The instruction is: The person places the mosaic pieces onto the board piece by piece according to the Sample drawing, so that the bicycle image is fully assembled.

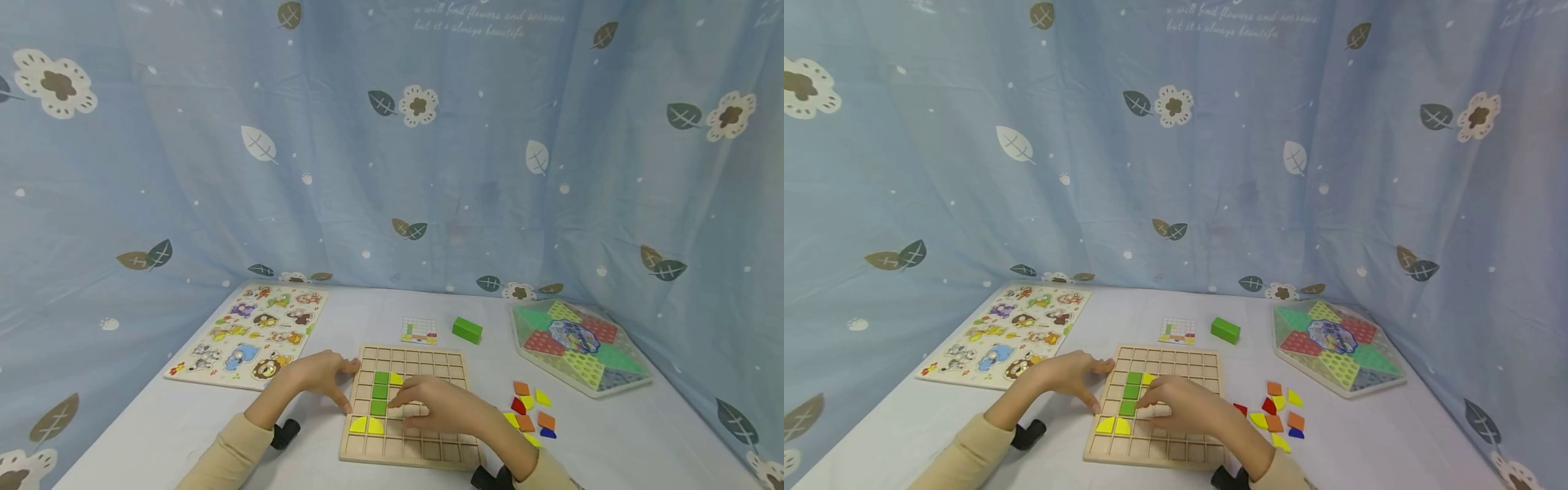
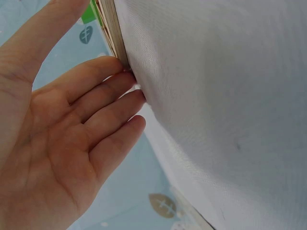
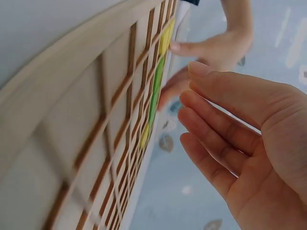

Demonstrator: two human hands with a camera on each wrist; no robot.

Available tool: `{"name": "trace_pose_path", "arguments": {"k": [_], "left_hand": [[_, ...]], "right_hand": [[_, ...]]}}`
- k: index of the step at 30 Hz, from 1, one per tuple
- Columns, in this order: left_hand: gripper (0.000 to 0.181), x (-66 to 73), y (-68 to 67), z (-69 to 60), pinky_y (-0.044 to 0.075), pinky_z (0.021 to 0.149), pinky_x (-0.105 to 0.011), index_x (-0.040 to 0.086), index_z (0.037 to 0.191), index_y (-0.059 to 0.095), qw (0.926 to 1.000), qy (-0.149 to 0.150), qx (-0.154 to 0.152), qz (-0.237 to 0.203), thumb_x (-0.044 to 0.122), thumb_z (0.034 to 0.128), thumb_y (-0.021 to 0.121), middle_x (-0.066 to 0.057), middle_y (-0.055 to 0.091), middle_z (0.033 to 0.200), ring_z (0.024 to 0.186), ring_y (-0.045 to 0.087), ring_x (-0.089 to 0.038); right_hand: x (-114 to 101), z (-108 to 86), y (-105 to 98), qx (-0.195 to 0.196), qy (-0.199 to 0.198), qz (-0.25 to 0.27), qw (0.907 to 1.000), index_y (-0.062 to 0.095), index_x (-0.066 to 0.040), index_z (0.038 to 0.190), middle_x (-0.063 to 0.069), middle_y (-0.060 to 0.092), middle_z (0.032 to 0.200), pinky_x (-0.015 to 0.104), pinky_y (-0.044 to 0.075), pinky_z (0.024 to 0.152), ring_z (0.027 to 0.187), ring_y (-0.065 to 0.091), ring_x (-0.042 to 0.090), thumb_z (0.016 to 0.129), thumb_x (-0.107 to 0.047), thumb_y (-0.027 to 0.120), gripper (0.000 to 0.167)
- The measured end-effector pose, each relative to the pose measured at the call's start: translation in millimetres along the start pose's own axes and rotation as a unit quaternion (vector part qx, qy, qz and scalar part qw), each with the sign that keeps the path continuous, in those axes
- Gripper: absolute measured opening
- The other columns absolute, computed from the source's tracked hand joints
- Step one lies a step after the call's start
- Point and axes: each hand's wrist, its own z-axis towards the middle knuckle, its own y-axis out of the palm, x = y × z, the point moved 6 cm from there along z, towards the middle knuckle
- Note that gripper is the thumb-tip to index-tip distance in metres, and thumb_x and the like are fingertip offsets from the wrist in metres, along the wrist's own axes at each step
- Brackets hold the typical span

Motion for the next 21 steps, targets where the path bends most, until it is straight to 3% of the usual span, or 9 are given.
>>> {"name": "trace_pose_path", "arguments": {"k": [5, 14, 21], "left_hand": [[0.086, -0.2, -0.1, 0.2, 0.037, 0.107, -0.045, 0.008, 0.136, 0.055, 1.0, 0.001, 0.002, 0.0, 0.042, 0.0636, 0.087, -0.007, 0.051, 0.141, 0.131, 0.044, -0.032], [0.086, -0.2, 0.3, 0.2, 0.037, 0.107, -0.045, 0.01, 0.137, 0.055, 1.0, -0.003, 0.002, 0.0, 0.043, 0.0639, 0.086, -0.007, 0.05, 0.142, 0.131, 0.044, -0.032], [0.086, -0.2, -0.5, -0.9, 0.038, 0.107, -0.045, 0.01, 0.137, 0.055, 1.0, -0.006, 0.003, 0.0, 0.043, 0.0636, 0.087, -0.008, 0.051, 0.141, 0.131, 0.045, -0.032]], "right_hand": [[14.7, -24.0, -10.4, 0.014, 0.018, 0.014, 0.9996, 0.072, -0.013, 0.113, -0.01, 0.065, 0.109, 0.021, 0.052, 0.083, 0.103, 0.059, 0.006, 0.087, -0.016, 0.073, 0.026], [34.4, -61.2, -23.3, 0.045, 0.001, 0.035, 0.9984, 0.071, -0.013, 0.111, -0.007, 0.065, 0.106, 0.03, 0.055, 0.078, 0.098, 0.061, 0.012, 0.087, -0.014, 0.072, 0.024], [60.0, -86.5, -28.1, 0.026, 0.078, 0.081, 0.9933, 0.07, -0.018, 0.098, -0.012, 0.064, 0.095, 0.031, 0.054, 0.073, 0.086, 0.06, 0.01, 0.085, -0.013, 0.074, 0.014]]}}
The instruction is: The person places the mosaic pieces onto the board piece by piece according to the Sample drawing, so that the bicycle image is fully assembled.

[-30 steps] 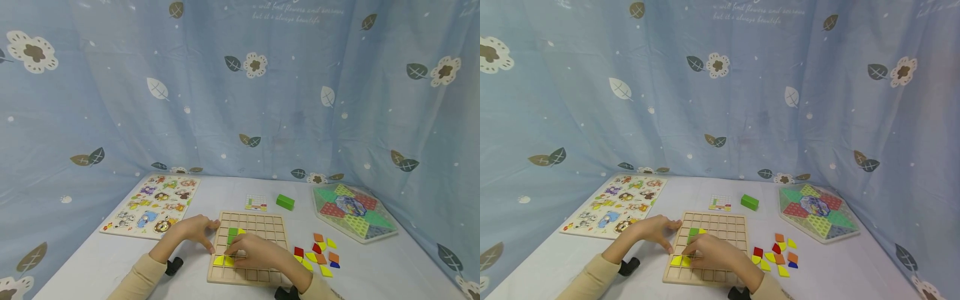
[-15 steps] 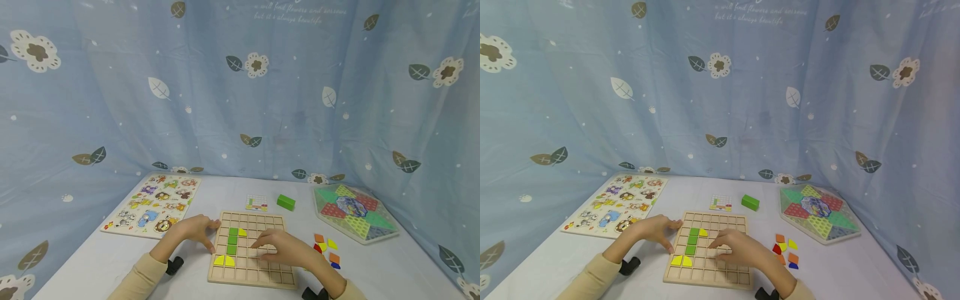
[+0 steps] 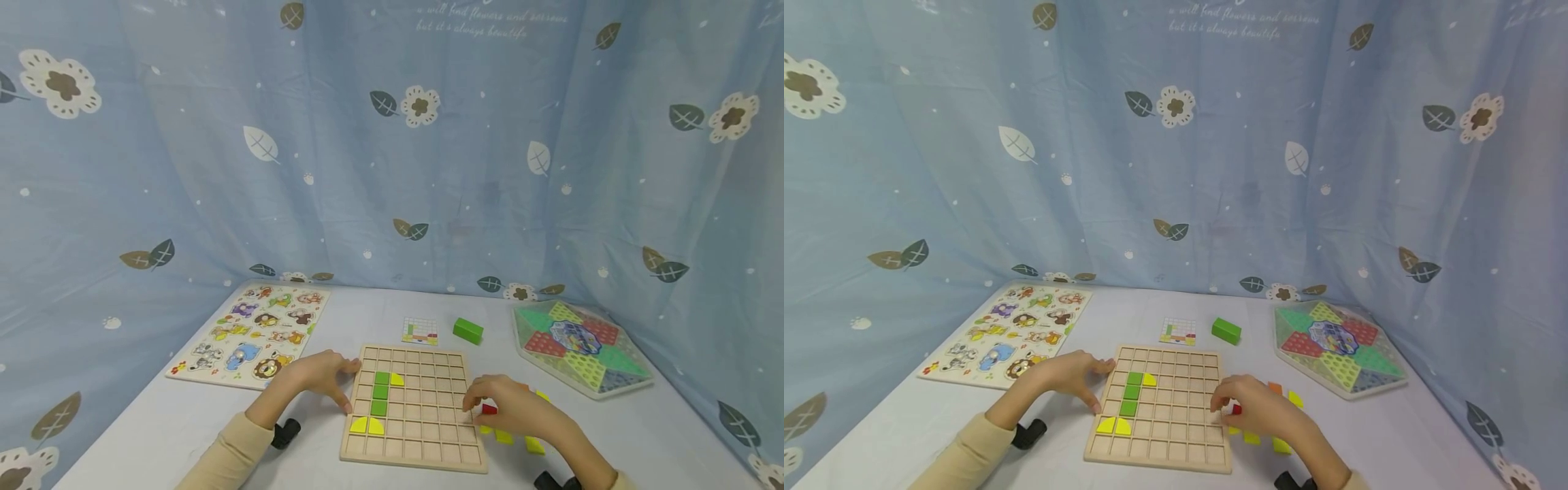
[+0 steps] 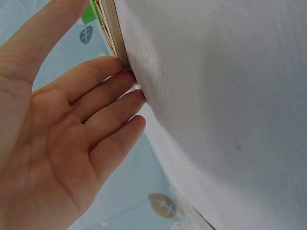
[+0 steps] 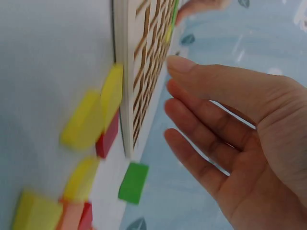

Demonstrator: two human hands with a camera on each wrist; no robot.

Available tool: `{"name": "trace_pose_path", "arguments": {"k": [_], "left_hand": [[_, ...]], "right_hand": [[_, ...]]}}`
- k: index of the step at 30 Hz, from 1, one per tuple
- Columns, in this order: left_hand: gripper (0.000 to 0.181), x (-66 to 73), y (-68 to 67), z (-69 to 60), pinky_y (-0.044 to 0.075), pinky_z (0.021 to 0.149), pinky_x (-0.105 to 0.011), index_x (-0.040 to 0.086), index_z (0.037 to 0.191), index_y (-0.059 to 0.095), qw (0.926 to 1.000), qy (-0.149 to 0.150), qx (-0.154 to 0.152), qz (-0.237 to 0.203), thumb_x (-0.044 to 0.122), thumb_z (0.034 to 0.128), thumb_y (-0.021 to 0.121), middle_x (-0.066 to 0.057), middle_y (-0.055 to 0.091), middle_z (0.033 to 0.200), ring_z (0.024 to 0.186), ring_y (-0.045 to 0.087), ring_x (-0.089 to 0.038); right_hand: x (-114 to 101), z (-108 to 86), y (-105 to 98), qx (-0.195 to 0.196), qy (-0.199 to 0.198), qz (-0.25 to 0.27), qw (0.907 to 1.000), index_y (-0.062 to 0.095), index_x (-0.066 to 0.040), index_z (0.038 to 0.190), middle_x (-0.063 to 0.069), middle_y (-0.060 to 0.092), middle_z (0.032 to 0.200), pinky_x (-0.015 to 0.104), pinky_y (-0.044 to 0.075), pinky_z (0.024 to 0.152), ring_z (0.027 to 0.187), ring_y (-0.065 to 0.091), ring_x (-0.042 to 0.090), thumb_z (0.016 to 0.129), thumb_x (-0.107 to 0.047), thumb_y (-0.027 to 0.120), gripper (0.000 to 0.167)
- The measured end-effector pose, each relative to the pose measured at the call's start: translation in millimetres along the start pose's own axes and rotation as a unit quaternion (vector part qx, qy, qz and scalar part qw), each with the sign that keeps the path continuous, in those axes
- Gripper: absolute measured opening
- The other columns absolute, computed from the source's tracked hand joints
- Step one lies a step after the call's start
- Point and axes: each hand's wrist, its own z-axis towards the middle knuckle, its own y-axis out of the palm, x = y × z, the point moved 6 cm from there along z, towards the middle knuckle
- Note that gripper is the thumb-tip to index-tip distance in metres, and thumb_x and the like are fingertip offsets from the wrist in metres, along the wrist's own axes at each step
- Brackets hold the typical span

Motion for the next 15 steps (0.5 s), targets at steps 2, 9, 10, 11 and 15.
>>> {"name": "trace_pose_path", "arguments": {"k": [2, 9, 10, 11, 15], "left_hand": [[0.086, -0.1, 0.0, 0.1, 0.038, 0.107, -0.045, 0.01, 0.137, 0.055, 1.0, -0.001, 0.0, -0.002, 0.043, 0.0636, 0.087, -0.008, 0.051, 0.141, 0.131, 0.045, -0.032], [0.086, -0.3, -0.5, 0.0, 0.038, 0.107, -0.045, 0.01, 0.137, 0.055, 1.0, -0.001, -0.001, 0.0, 0.043, 0.0638, 0.087, -0.009, 0.051, 0.141, 0.131, 0.045, -0.031], [0.086, -0.5, -0.7, -0.1, 0.038, 0.107, -0.045, 0.01, 0.137, 0.055, 1.0, -0.003, -0.001, 0.0, 0.043, 0.0636, 0.087, -0.009, 0.051, 0.141, 0.131, 0.045, -0.032], [0.086, -0.4, -0.9, -0.1, 0.038, 0.107, -0.045, 0.01, 0.137, 0.055, 1.0, -0.002, -0.001, -0.001, 0.043, 0.0636, 0.087, -0.009, 0.051, 0.141, 0.131, 0.045, -0.032], [0.086, -0.3, -1.0, 0.0, 0.038, 0.107, -0.045, 0.01, 0.137, 0.055, 1.0, -0.002, -0.001, -0.004, 0.043, 0.0636, 0.087, -0.009, 0.051, 0.141, 0.131, 0.044, -0.032]], "right_hand": [[5.7, -3.8, -3.3, -0.007, 0.016, 0.004, 0.9998, 0.07, -0.019, 0.096, -0.011, 0.064, 0.092, 0.03, 0.053, 0.072, 0.083, 0.059, 0.01, 0.084, -0.012, 0.075, 0.015], [18.4, -12.0, -8.4, -0.013, 0.03, 0.008, 0.9994, 0.071, -0.018, 0.095, -0.01, 0.064, 0.09, 0.03, 0.054, 0.072, 0.083, 0.059, 0.009, 0.082, -0.01, 0.076, 0.017], [20.6, -12.9, -7.8, -0.015, 0.033, 0.01, 0.9993, 0.071, -0.018, 0.095, -0.011, 0.064, 0.09, 0.03, 0.054, 0.072, 0.083, 0.059, 0.008, 0.081, -0.009, 0.077, 0.017], [22.5, -13.7, -6.9, -0.017, 0.035, 0.012, 0.9992, 0.072, -0.018, 0.095, -0.011, 0.064, 0.09, 0.029, 0.054, 0.072, 0.083, 0.059, 0.008, 0.081, -0.009, 0.078, 0.018], [28.7, -15.1, -3.5, -0.027, 0.033, 0.022, 0.9989, 0.072, -0.018, 0.094, -0.011, 0.063, 0.088, 0.027, 0.054, 0.07, 0.081, 0.059, 0.006, 0.078, -0.01, 0.08, 0.02]]}}
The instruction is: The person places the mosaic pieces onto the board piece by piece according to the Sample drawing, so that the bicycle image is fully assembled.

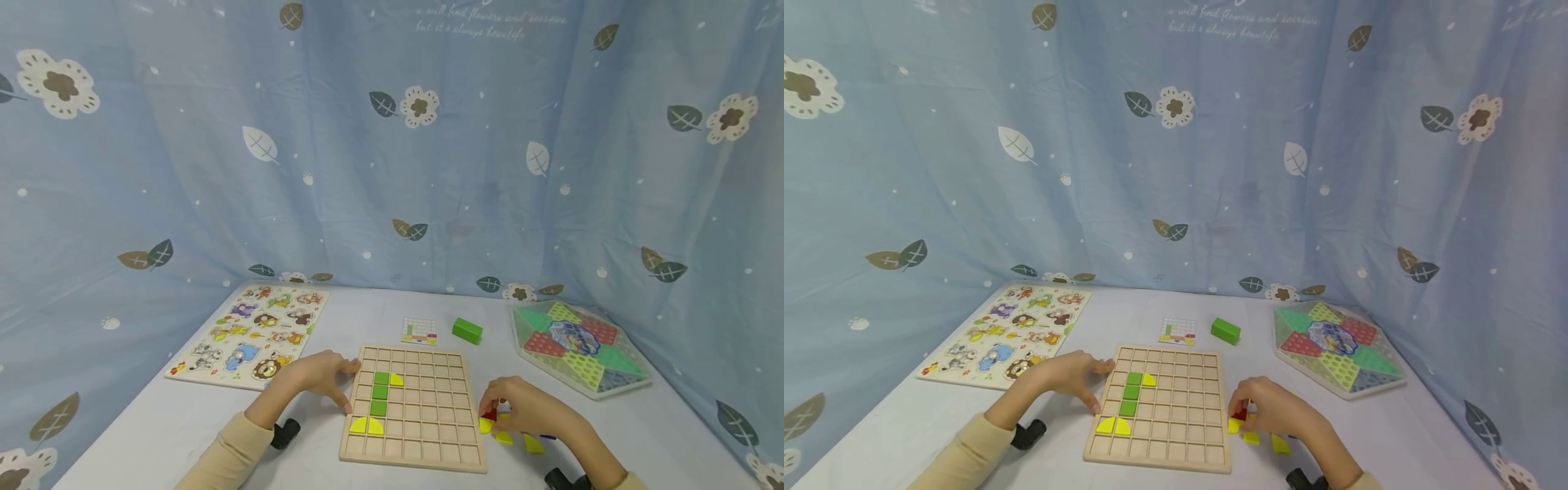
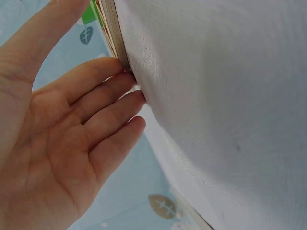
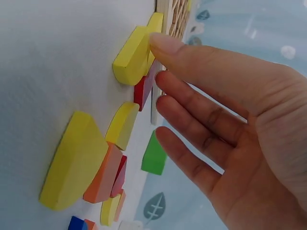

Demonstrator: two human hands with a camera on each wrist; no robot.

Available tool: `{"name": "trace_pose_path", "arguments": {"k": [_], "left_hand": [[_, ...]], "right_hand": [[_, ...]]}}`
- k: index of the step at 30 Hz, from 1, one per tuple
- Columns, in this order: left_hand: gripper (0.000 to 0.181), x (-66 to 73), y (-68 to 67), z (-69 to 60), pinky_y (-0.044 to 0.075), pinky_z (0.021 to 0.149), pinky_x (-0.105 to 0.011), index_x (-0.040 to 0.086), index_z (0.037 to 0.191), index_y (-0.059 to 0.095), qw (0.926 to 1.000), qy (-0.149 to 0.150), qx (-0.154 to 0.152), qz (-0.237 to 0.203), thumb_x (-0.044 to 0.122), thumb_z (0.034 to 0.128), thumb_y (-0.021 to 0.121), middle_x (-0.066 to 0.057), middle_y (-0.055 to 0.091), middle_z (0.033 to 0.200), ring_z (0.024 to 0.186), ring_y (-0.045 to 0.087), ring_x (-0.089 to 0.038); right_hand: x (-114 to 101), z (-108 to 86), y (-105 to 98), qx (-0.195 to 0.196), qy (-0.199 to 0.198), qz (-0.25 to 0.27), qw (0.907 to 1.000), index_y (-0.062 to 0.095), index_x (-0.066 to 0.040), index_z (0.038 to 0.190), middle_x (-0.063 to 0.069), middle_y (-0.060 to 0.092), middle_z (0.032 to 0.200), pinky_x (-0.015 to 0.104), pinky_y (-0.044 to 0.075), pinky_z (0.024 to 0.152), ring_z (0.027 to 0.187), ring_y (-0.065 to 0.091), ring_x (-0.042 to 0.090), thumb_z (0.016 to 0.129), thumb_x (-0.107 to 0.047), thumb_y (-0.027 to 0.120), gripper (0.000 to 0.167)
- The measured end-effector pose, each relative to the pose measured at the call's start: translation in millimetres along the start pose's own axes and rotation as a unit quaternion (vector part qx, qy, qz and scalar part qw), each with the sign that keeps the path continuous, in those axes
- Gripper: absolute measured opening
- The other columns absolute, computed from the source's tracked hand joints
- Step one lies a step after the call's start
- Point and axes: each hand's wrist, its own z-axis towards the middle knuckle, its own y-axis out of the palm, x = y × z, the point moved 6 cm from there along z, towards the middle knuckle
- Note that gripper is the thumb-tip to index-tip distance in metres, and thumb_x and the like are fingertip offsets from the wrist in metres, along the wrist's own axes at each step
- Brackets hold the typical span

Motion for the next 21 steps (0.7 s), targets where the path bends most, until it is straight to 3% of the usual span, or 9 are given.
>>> {"name": "trace_pose_path", "arguments": {"k": [21], "left_hand": [[0.086, 0.5, 0.1, -0.9, 0.037, 0.107, -0.046, 0.009, 0.137, 0.055, 0.9999, 0.002, -0.002, -0.011, 0.042, 0.0639, 0.087, -0.008, 0.05, 0.142, 0.132, 0.043, -0.033]], "right_hand": [[3.7, -1.2, -1.2, 0.008, -0.035, -0.006, 0.9993, 0.068, -0.02, 0.093, -0.012, 0.063, 0.086, 0.026, 0.053, 0.063, 0.078, 0.059, 0.006, 0.082, -0.021, 0.078, 0.014]]}}
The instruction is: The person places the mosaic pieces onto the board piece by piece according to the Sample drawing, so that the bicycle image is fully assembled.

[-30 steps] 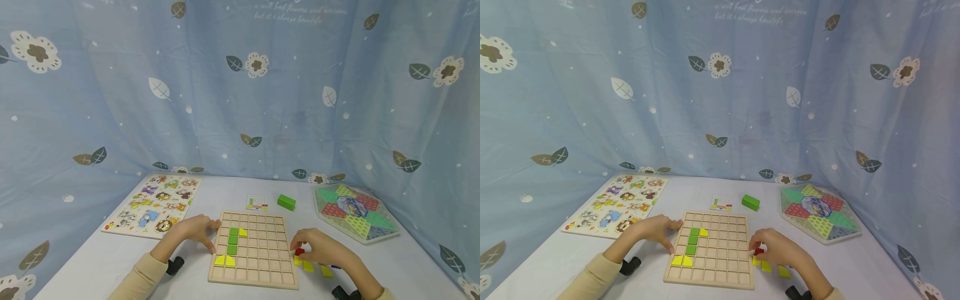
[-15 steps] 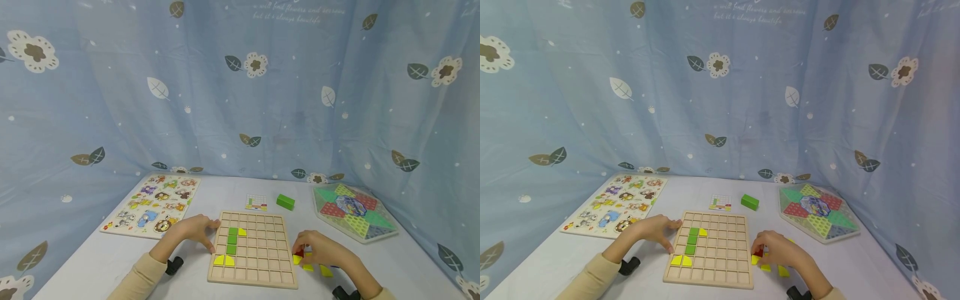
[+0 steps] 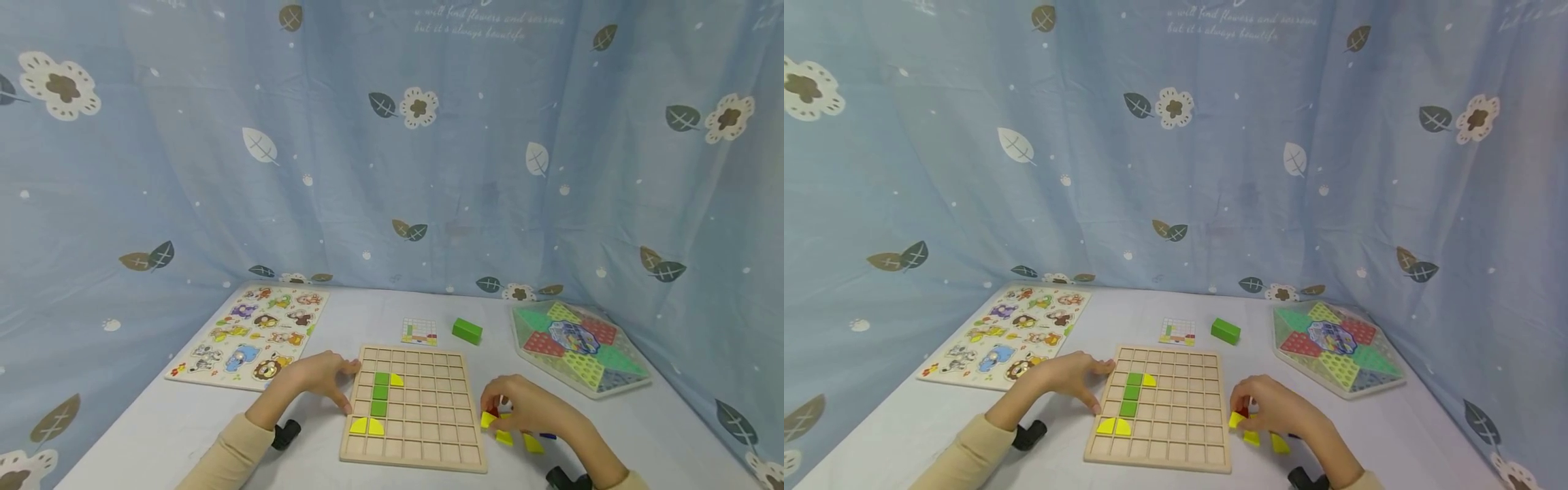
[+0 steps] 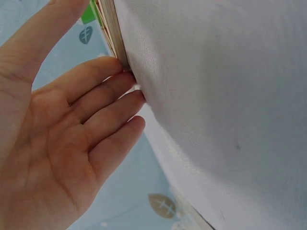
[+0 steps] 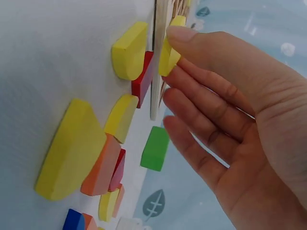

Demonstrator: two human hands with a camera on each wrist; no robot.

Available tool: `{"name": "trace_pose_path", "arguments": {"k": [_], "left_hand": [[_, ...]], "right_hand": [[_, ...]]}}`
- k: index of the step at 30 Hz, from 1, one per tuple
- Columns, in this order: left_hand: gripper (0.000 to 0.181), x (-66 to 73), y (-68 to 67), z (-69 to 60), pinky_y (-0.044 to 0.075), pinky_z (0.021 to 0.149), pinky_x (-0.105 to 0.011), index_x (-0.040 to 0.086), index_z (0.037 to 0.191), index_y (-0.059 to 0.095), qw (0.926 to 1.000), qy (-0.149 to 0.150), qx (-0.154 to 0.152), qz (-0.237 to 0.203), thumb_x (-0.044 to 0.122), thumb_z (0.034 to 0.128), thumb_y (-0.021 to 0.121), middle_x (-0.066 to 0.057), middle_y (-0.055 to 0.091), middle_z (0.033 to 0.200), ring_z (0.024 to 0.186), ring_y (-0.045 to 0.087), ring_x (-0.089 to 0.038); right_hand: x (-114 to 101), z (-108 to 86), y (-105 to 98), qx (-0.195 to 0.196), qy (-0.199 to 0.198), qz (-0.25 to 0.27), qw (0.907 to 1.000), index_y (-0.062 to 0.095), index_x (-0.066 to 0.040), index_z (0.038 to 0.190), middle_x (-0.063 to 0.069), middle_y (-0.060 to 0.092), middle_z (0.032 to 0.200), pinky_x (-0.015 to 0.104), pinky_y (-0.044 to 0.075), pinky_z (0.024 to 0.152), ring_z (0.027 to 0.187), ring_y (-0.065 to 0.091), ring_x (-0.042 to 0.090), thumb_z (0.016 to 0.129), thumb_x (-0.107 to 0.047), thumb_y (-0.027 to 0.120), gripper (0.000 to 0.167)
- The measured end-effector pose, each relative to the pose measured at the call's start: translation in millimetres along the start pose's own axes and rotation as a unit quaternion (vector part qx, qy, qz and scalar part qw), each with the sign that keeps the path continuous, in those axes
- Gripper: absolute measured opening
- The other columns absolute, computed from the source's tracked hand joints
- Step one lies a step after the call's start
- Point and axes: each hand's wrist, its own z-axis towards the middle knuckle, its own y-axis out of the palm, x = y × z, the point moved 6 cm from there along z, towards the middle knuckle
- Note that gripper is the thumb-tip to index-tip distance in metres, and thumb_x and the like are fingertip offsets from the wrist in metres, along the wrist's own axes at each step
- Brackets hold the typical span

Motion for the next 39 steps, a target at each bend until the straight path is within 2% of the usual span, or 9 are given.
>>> {"name": "trace_pose_path", "arguments": {"k": [7, 15, 19, 25, 28, 35, 39], "left_hand": [[0.086, 1.0, -0.1, -0.4, 0.037, 0.108, -0.046, 0.01, 0.137, 0.055, 0.9999, -0.004, -0.001, 0.014, 0.044, 0.0638, 0.086, -0.007, 0.051, 0.141, 0.132, 0.044, -0.032], [0.086, -2.2, 0.4, -2.1, 0.036, 0.107, -0.048, 0.012, 0.137, 0.056, 0.9997, -0.017, 0.004, 0.018, 0.044, 0.0628, 0.087, -0.007, 0.051, 0.141, 0.132, 0.043, -0.034], [0.086, -1.7, 1.3, -1.0, 0.036, 0.108, -0.047, 0.01, 0.137, 0.055, 0.9999, -0.007, 0.003, 0.014, 0.044, 0.0632, 0.086, -0.007, 0.051, 0.141, 0.132, 0.043, -0.033], [0.085, 0.5, 0.6, 1.3, 0.035, 0.109, -0.046, 0.008, 0.135, 0.056, 0.9999, 0.007, 0.007, 0.011, 0.043, 0.0633, 0.086, -0.006, 0.051, 0.14, 0.132, 0.043, -0.032], [0.085, 0.8, 0.2, 1.5, 0.036, 0.108, -0.046, 0.008, 0.135, 0.057, 0.9999, 0.007, 0.007, 0.013, 0.043, 0.063, 0.087, -0.006, 0.052, 0.14, 0.131, 0.044, -0.033], [0.085, 1.6, 0.1, 1.9, 0.035, 0.109, -0.046, 0.007, 0.134, 0.057, 0.9999, 0.007, 0.006, 0.013, 0.042, 0.0633, 0.087, -0.006, 0.052, 0.14, 0.131, 0.044, -0.032], [0.085, 0.7, -0.8, 1.7, 0.035, 0.109, -0.046, 0.007, 0.135, 0.056, 0.9998, 0.003, 0.003, 0.018, 0.043, 0.0636, 0.086, -0.006, 0.051, 0.14, 0.131, 0.044, -0.033]], "right_hand": [[-6.3, 2.5, -1.4, 0.006, 0.012, 0.013, 0.9998, 0.067, -0.02, 0.094, -0.011, 0.065, 0.085, 0.027, 0.055, 0.064, 0.076, 0.061, 0.006, 0.084, -0.015, 0.075, 0.013], [-26.6, 11.0, 4.5, 0.02, -0.018, -0.008, 0.9996, 0.07, -0.014, 0.102, -0.014, 0.064, 0.09, 0.025, 0.053, 0.062, 0.075, 0.059, 0.007, 0.083, -0.013, 0.076, 0.019], [-35.8, 12.7, 10.8, 0.031, -0.023, -0.011, 0.9992, 0.072, -0.015, 0.099, -0.015, 0.064, 0.092, 0.024, 0.053, 0.063, 0.077, 0.059, 0.006, 0.083, -0.012, 0.075, 0.016], [-57.9, 17.8, 21.4, 0.057, -0.098, -0.031, 0.9931, 0.071, -0.016, 0.098, -0.014, 0.063, 0.09, 0.022, 0.052, 0.063, 0.078, 0.058, 0.004, 0.086, -0.018, 0.074, 0.012], [-67.1, 21.7, 26.0, 0.067, -0.113, -0.047, 0.9902, 0.071, -0.017, 0.097, -0.015, 0.063, 0.089, 0.02, 0.052, 0.065, 0.079, 0.057, 0.002, 0.086, -0.019, 0.075, 0.012], [-86.9, 32.3, 37.6, 0.078, -0.113, -0.051, 0.9893, 0.072, -0.016, 0.095, -0.016, 0.062, 0.086, 0.016, 0.05, 0.066, 0.078, 0.056, 0.001, 0.084, -0.014, 0.076, 0.012], [-96.9, 45.9, 43.1, 0.072, -0.08, -0.05, 0.993, 0.072, -0.018, 0.094, -0.019, 0.061, 0.085, 0.016, 0.049, 0.069, 0.077, 0.056, -0.001, 0.084, -0.017, 0.076, 0.011]]}}
